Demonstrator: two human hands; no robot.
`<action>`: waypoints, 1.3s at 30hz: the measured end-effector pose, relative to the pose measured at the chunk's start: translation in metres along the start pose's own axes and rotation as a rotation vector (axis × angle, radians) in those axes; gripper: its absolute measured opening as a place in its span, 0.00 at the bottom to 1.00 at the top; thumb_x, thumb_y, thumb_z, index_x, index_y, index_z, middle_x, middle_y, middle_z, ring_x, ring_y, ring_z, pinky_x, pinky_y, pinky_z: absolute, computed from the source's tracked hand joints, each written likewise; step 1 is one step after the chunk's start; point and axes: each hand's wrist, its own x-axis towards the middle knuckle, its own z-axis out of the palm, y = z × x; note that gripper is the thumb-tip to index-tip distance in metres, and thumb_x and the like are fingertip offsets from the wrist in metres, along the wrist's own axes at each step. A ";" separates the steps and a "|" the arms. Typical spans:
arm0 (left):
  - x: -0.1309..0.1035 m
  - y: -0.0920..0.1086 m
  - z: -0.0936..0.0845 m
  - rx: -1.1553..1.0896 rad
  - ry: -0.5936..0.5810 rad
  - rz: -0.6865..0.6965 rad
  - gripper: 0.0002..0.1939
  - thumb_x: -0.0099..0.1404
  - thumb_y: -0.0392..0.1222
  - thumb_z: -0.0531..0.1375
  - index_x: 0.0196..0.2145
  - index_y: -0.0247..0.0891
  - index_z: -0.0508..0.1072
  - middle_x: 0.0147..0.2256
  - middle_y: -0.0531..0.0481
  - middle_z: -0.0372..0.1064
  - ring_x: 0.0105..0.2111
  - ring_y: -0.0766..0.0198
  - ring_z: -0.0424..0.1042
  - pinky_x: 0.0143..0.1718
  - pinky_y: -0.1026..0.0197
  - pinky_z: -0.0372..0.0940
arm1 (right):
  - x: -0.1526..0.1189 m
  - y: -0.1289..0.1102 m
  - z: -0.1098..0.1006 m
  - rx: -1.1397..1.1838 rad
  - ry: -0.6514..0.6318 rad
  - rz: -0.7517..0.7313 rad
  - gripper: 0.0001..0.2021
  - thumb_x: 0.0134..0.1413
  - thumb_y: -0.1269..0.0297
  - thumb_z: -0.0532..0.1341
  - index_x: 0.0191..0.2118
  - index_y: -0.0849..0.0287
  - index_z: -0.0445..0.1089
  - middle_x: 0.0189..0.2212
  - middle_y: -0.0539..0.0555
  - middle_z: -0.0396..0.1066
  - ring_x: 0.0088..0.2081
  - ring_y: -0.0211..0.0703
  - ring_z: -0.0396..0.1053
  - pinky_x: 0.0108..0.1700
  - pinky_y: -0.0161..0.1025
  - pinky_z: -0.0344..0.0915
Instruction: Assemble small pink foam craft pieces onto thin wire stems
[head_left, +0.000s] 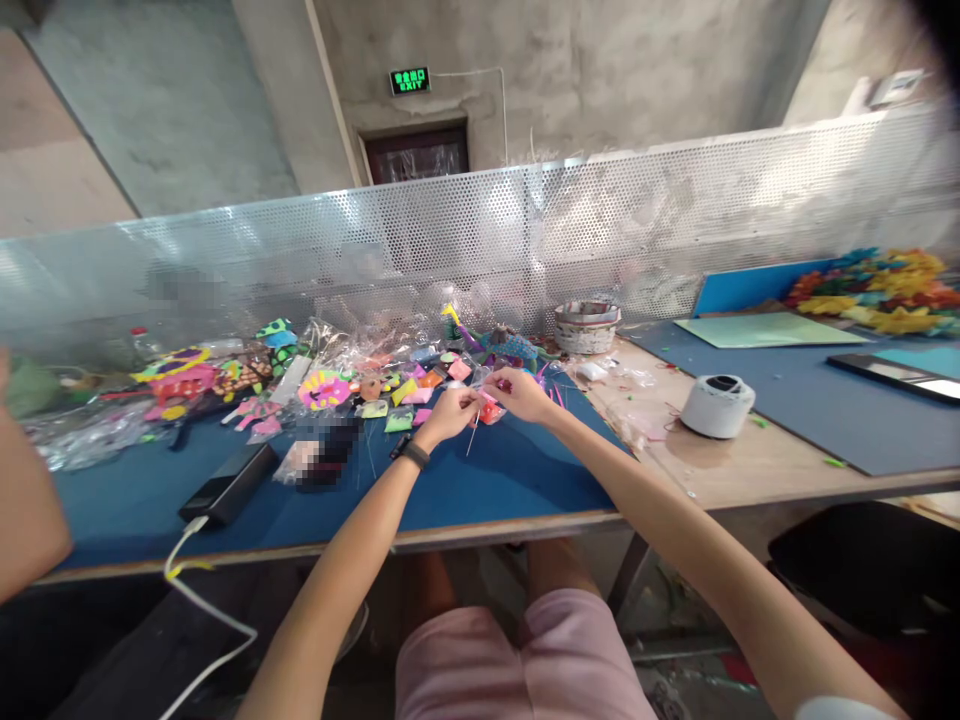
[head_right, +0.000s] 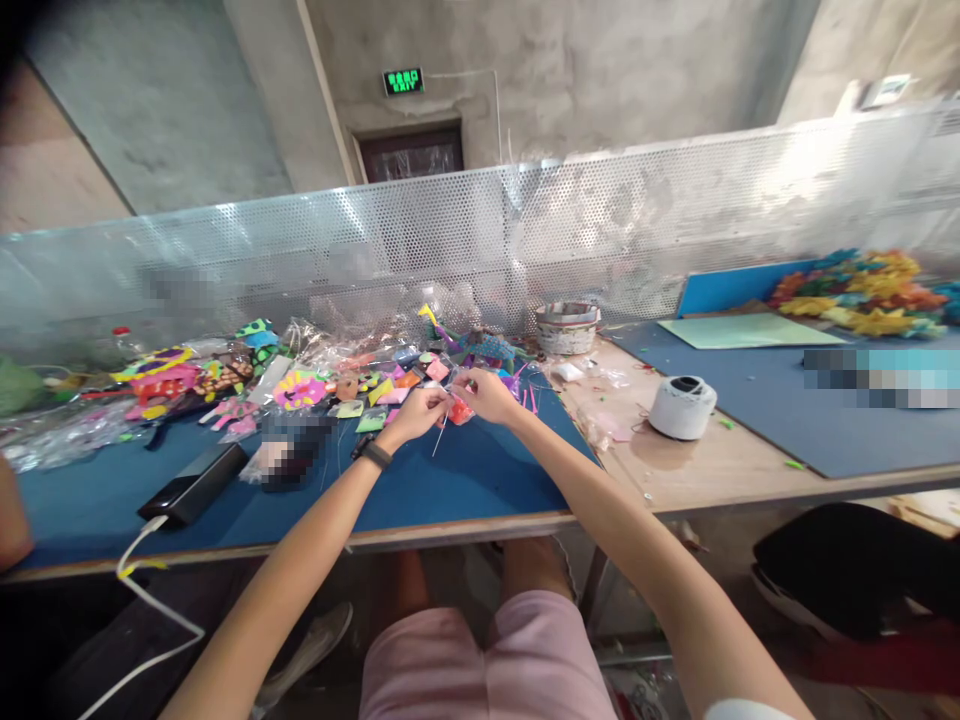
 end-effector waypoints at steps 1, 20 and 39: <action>0.000 0.000 0.000 0.007 0.000 0.001 0.15 0.65 0.50 0.61 0.36 0.33 0.76 0.27 0.48 0.73 0.20 0.66 0.70 0.22 0.63 0.69 | 0.000 0.000 0.001 -0.007 -0.002 0.006 0.10 0.61 0.61 0.59 0.38 0.60 0.77 0.33 0.53 0.77 0.31 0.38 0.70 0.33 0.34 0.62; 0.005 0.000 0.002 -0.090 0.033 -0.045 0.19 0.62 0.54 0.65 0.35 0.31 0.76 0.30 0.45 0.76 0.23 0.64 0.73 0.24 0.62 0.71 | 0.006 0.006 0.000 0.272 -0.093 0.107 0.16 0.59 0.55 0.55 0.32 0.62 0.74 0.29 0.51 0.73 0.31 0.39 0.66 0.33 0.34 0.61; 0.002 0.004 -0.003 0.000 0.051 0.012 0.20 0.64 0.55 0.62 0.30 0.31 0.75 0.22 0.49 0.70 0.20 0.66 0.70 0.22 0.65 0.67 | 0.003 0.001 -0.011 0.139 -0.169 -0.012 0.17 0.65 0.59 0.52 0.42 0.60 0.76 0.40 0.56 0.77 0.40 0.46 0.71 0.45 0.40 0.65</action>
